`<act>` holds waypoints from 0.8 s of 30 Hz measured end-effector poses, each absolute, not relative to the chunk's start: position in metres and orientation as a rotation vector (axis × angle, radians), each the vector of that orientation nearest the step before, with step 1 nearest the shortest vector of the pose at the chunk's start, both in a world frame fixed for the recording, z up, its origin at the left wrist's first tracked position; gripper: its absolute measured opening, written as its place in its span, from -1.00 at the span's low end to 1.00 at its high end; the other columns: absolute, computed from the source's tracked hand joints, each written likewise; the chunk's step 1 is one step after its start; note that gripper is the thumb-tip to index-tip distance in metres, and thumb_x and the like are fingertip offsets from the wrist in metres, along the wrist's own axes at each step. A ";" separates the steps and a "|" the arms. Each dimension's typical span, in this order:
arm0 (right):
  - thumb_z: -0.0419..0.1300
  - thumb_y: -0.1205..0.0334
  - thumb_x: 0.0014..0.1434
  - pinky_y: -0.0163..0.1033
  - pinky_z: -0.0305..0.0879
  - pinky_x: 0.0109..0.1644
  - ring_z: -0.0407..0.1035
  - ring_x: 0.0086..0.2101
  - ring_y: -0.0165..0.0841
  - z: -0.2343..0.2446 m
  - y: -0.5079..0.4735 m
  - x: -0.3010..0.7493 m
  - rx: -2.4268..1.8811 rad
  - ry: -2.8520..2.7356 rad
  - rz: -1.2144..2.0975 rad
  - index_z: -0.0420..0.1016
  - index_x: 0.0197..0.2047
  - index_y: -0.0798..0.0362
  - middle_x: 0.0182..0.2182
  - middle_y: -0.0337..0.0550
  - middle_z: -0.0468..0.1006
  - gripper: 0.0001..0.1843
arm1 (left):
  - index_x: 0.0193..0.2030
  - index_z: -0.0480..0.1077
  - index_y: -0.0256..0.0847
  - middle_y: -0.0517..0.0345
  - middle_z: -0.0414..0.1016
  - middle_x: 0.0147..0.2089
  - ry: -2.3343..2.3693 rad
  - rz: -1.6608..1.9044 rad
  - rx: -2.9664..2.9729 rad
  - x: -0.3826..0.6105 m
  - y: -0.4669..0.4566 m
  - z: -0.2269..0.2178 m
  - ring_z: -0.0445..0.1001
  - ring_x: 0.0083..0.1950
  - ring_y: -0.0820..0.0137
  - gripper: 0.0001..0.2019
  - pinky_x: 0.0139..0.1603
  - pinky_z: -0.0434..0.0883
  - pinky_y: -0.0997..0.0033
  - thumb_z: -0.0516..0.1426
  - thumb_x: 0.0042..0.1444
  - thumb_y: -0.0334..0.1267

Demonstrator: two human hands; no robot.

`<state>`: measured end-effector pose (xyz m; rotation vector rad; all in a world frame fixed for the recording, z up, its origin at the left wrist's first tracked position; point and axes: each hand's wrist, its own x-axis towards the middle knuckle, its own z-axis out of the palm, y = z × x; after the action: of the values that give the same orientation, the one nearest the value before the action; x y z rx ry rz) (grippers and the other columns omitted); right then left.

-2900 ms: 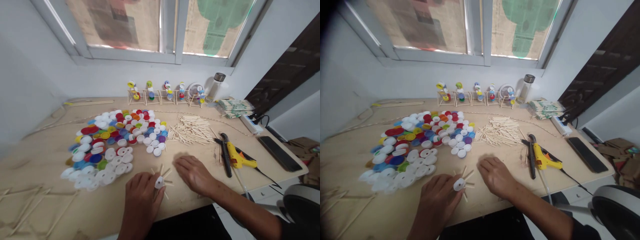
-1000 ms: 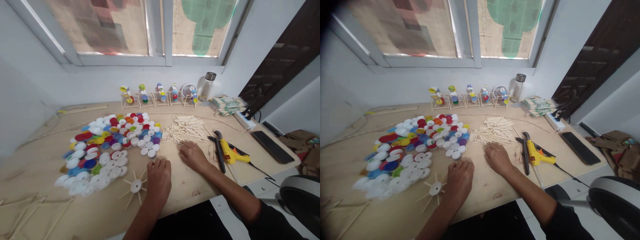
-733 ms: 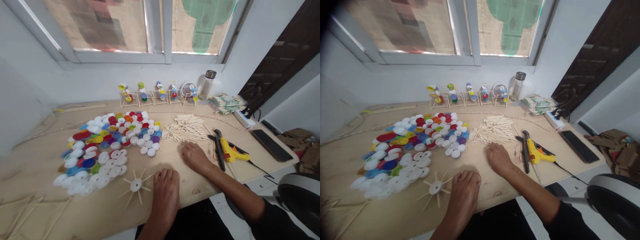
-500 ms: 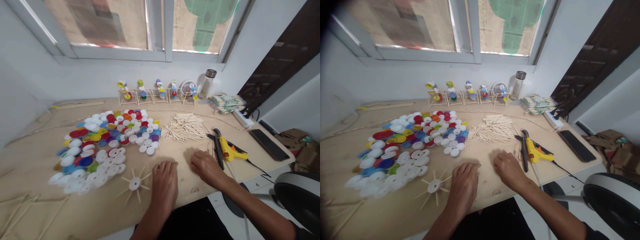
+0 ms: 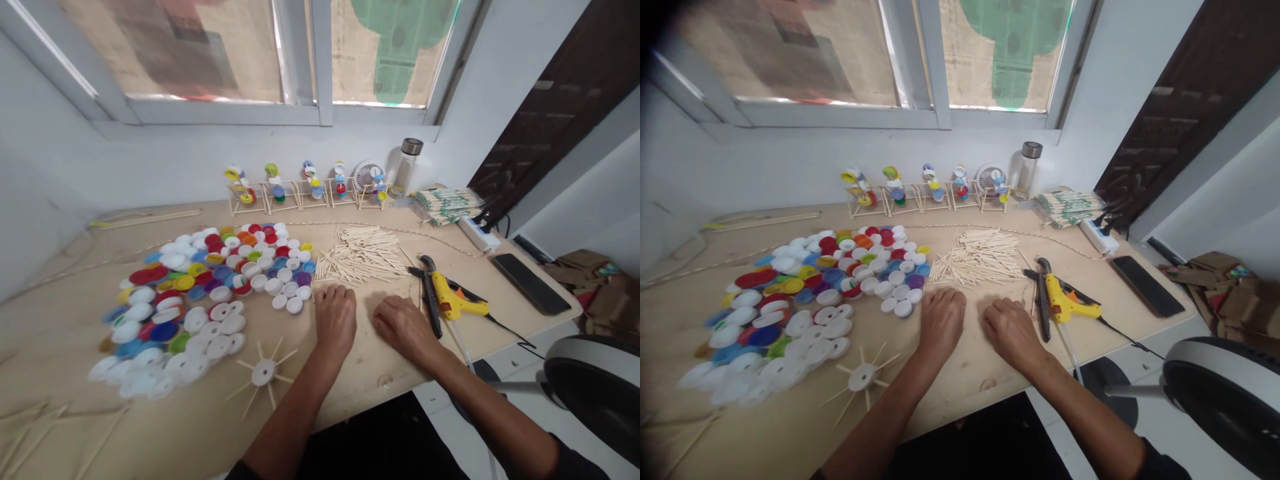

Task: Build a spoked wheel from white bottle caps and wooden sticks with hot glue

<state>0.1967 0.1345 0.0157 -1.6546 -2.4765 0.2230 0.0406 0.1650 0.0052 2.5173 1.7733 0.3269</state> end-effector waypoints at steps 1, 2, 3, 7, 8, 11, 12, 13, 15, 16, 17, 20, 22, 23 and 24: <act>0.12 0.36 0.22 -0.22 0.13 -0.15 0.36 -0.24 -0.29 0.014 0.133 0.198 -1.653 -2.465 0.226 0.45 -0.32 0.08 -0.36 -0.15 0.49 -0.89 | -0.27 0.42 -0.30 -0.07 0.47 -0.25 1.759 0.322 2.530 0.041 0.167 0.004 0.36 -0.11 0.14 -0.77 -0.15 0.17 0.14 -0.05 0.13 -0.51; 0.12 0.37 0.22 -0.23 0.14 -0.15 0.36 -0.24 -0.30 0.013 0.132 0.200 -1.650 -2.454 0.226 0.45 -0.32 0.08 -0.37 -0.15 0.49 -0.89 | -0.27 0.42 -0.30 -0.07 0.47 -0.25 1.735 0.318 2.548 0.041 0.169 0.004 0.35 -0.11 0.15 -0.77 -0.15 0.17 0.14 -0.04 0.11 -0.53; 0.12 0.37 0.22 -0.23 0.15 -0.15 0.36 -0.25 -0.30 0.012 0.131 0.202 -1.647 -2.443 0.224 0.45 -0.33 0.08 -0.38 -0.15 0.49 -0.89 | -0.27 0.42 -0.30 -0.07 0.47 -0.25 1.703 0.315 2.570 0.041 0.169 0.004 0.35 -0.11 0.15 -0.77 -0.14 0.16 0.15 -0.04 0.09 -0.55; 0.09 0.37 0.23 -0.24 0.20 -0.15 0.36 -0.29 -0.31 0.009 0.131 0.207 -1.645 -2.387 0.186 0.43 -0.37 0.08 -0.39 -0.14 0.49 -0.85 | -0.28 0.40 -0.30 -0.06 0.47 -0.25 1.575 0.297 2.634 0.040 0.162 0.006 0.35 -0.12 0.18 -0.76 -0.14 0.16 0.18 -0.01 0.02 -0.59; 0.08 0.36 0.24 -0.23 0.22 -0.16 0.37 -0.30 -0.31 0.008 0.132 0.209 -1.647 -2.370 0.171 0.43 -0.38 0.08 -0.39 -0.13 0.49 -0.84 | -0.29 0.40 -0.29 -0.05 0.47 -0.26 1.552 0.290 2.637 0.040 0.157 0.007 0.35 -0.13 0.19 -0.76 -0.15 0.16 0.18 -0.01 0.01 -0.60; 0.04 0.35 0.26 -0.18 0.27 -0.13 0.38 -0.26 -0.26 0.003 0.135 0.210 -1.644 -2.328 0.127 0.45 -0.32 0.09 -0.33 -0.07 0.52 -0.82 | -0.32 0.40 -0.26 -0.02 0.48 -0.26 1.495 0.270 2.630 0.038 0.138 0.009 0.36 -0.15 0.19 -0.79 -0.16 0.18 0.19 0.02 0.00 -0.58; 0.03 0.35 0.26 -0.14 0.28 -0.09 0.38 -0.21 -0.24 0.000 0.135 0.210 -1.638 -2.317 0.112 0.46 -0.27 0.09 -0.27 -0.02 0.53 -0.82 | -0.33 0.40 -0.25 0.00 0.49 -0.25 1.478 0.263 2.626 0.037 0.131 0.009 0.37 -0.15 0.20 -0.80 -0.15 0.18 0.19 0.03 0.00 -0.57; 0.02 0.35 0.26 -0.10 0.28 -0.04 0.37 -0.15 -0.21 -0.003 0.135 0.208 -1.630 -2.309 0.098 0.47 -0.20 0.10 -0.19 0.02 0.53 -0.81 | -0.34 0.40 -0.23 0.02 0.49 -0.25 1.469 0.263 2.617 0.035 0.125 0.009 0.37 -0.16 0.21 -0.81 -0.14 0.19 0.19 0.03 0.02 -0.56; 0.01 0.35 0.26 -0.02 0.24 0.07 0.31 0.00 -0.15 -0.010 0.130 0.204 -1.607 -2.309 0.076 0.45 -0.05 0.12 -0.02 0.09 0.48 -0.74 | -0.34 0.42 -0.21 0.05 0.51 -0.25 1.480 0.311 2.570 0.030 0.113 0.008 0.39 -0.16 0.24 -0.81 -0.10 0.22 0.18 0.02 0.09 -0.51; 0.01 0.35 0.26 0.01 0.22 0.11 0.27 0.06 -0.13 -0.013 0.124 0.201 -1.584 -2.322 0.060 0.43 0.02 0.15 0.04 0.12 0.44 -0.70 | -0.32 0.43 -0.20 0.06 0.52 -0.22 1.505 0.383 2.528 0.027 0.108 0.006 0.41 -0.14 0.25 -0.80 -0.07 0.23 0.16 0.02 0.12 -0.49; 0.02 0.34 0.26 0.03 0.20 0.15 0.23 0.11 -0.10 -0.016 0.117 0.198 -1.552 -2.346 0.044 0.40 0.07 0.18 0.08 0.13 0.41 -0.67 | -0.25 0.44 -0.19 0.05 0.53 -0.17 1.543 0.469 2.488 0.024 0.103 0.003 0.42 -0.10 0.25 -0.79 -0.02 0.24 0.14 0.01 0.13 -0.48; 0.03 0.30 0.26 0.07 0.17 0.20 0.15 0.17 -0.07 -0.019 0.088 0.190 -1.430 -2.449 0.009 0.32 0.17 0.23 0.16 0.15 0.35 -0.58 | 0.03 0.38 -0.28 -0.08 0.47 0.07 1.621 0.640 2.495 0.017 0.090 -0.012 0.36 0.13 0.17 -0.66 0.16 0.19 0.04 -0.02 0.14 -0.48; 0.04 0.30 0.25 0.07 0.18 0.21 0.15 0.19 -0.10 -0.016 0.071 0.188 -1.372 -2.489 0.052 0.29 0.20 0.19 0.18 0.12 0.33 -0.55 | 0.10 0.34 -0.36 -0.17 0.41 0.15 1.583 0.648 2.577 0.015 0.080 -0.022 0.31 0.20 0.12 -0.60 0.20 0.20 0.01 -0.04 0.13 -0.48; 0.04 0.31 0.25 0.06 0.18 0.22 0.16 0.19 -0.13 -0.013 0.065 0.188 -1.343 -2.497 0.096 0.28 0.21 0.16 0.18 0.08 0.34 -0.54 | 0.14 0.31 -0.36 -0.17 0.38 0.18 1.527 0.653 2.610 0.014 0.075 -0.026 0.30 0.22 0.12 -0.57 0.20 0.23 0.02 -0.05 0.11 -0.49; 0.04 0.32 0.24 0.04 0.18 0.23 0.16 0.19 -0.16 -0.010 0.063 0.190 -1.325 -2.494 0.141 0.28 0.22 0.13 0.18 0.05 0.35 -0.53 | 0.18 0.27 -0.34 -0.16 0.36 0.20 1.456 0.669 2.623 0.014 0.071 -0.029 0.29 0.23 0.14 -0.53 0.19 0.26 0.05 -0.06 0.10 -0.49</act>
<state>0.1903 0.0632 -0.0095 -1.3249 -2.4944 0.1413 0.0141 0.0715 -0.0293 2.6231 1.4564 0.6688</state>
